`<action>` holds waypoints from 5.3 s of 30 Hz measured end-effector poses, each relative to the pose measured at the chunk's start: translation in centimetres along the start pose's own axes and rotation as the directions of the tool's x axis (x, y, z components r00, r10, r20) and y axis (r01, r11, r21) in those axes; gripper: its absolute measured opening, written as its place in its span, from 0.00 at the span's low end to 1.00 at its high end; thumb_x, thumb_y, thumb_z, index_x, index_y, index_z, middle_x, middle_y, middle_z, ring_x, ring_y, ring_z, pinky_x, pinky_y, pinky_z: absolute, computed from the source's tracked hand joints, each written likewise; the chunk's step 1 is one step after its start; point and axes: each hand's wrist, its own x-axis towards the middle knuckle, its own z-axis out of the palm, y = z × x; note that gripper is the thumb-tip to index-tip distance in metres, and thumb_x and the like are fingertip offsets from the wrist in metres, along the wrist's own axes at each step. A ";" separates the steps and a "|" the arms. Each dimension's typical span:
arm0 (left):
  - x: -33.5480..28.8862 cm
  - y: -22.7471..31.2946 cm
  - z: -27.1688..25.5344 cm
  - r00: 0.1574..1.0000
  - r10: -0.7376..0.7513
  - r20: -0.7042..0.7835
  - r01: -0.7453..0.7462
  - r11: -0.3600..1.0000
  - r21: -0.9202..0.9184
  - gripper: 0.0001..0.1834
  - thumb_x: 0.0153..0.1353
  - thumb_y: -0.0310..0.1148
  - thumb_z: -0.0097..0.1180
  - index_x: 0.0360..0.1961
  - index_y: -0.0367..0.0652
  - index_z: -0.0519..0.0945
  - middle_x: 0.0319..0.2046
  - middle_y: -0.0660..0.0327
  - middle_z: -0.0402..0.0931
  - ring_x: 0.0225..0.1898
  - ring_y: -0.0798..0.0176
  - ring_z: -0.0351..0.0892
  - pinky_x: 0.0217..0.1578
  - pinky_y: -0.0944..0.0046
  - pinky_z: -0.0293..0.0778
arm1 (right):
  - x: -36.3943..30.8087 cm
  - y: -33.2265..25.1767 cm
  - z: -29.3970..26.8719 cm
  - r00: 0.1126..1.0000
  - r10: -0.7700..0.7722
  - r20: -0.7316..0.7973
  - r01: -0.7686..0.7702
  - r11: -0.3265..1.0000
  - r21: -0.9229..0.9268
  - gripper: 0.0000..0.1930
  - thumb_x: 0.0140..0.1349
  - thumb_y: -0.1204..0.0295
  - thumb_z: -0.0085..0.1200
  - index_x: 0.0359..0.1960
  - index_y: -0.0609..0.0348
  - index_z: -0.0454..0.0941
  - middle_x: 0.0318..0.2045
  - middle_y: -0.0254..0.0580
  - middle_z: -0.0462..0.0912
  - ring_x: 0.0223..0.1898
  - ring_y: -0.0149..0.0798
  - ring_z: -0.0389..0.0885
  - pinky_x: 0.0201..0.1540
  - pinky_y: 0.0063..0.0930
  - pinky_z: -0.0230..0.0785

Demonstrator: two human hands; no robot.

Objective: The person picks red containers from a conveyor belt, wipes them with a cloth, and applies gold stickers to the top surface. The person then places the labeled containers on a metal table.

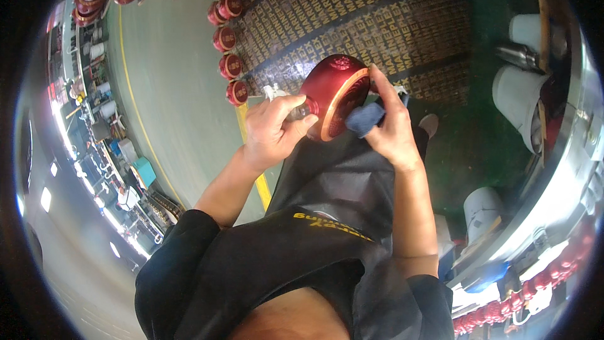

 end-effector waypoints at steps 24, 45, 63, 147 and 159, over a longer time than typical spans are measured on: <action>-5.4 -8.0 -5.0 0.986 -0.164 0.030 0.158 0.977 0.144 0.18 0.52 0.34 0.72 0.41 0.39 0.80 0.25 0.58 0.81 0.22 0.56 0.80 0.24 0.59 0.73 | 7.8 2.3 9.8 0.946 0.099 0.308 -0.071 0.992 -0.100 0.28 0.58 0.75 0.54 0.62 0.68 0.69 0.53 0.46 0.80 0.55 0.37 0.77 0.62 0.30 0.65; -9.9 -59.8 -3.5 0.734 -0.640 -0.225 0.650 0.568 0.505 0.17 0.68 0.45 0.53 0.48 0.44 0.73 0.38 0.40 0.81 0.42 0.34 0.81 0.44 0.40 0.76 | -1.8 15.8 2.9 0.844 0.528 -0.097 -0.529 0.848 0.019 0.20 0.69 0.63 0.52 0.56 0.65 0.76 0.43 0.45 0.84 0.42 0.33 0.77 0.50 0.28 0.68; -10.6 -73.2 -2.8 0.608 -0.728 -0.317 0.763 0.425 0.487 0.20 0.65 0.43 0.57 0.53 0.43 0.74 0.47 0.46 0.82 0.51 0.42 0.80 0.52 0.44 0.72 | -2.1 19.8 4.7 0.808 0.568 -0.154 -0.567 0.822 0.056 0.20 0.70 0.62 0.50 0.55 0.65 0.76 0.41 0.47 0.84 0.40 0.33 0.76 0.48 0.28 0.68; 10.2 16.8 44.7 -0.016 -0.546 0.838 -0.899 0.375 0.227 0.27 0.62 0.51 0.51 0.54 0.42 0.76 0.48 0.41 0.80 0.51 0.37 0.78 0.50 0.45 0.74 | -38.9 44.0 8.6 0.504 0.853 0.137 -0.310 0.030 0.950 0.32 0.61 0.52 0.55 0.60 0.65 0.75 0.64 0.53 0.74 0.63 0.54 0.74 0.65 0.42 0.65; 10.5 10.7 49.2 -0.208 -0.592 0.778 -0.840 0.517 0.168 0.27 0.69 0.47 0.45 0.62 0.43 0.75 0.58 0.46 0.76 0.61 0.46 0.73 0.60 0.51 0.69 | -47.4 37.9 0.0 0.186 0.980 -0.068 -0.103 0.088 0.991 0.33 0.60 0.52 0.58 0.61 0.63 0.75 0.60 0.57 0.77 0.61 0.53 0.76 0.64 0.42 0.66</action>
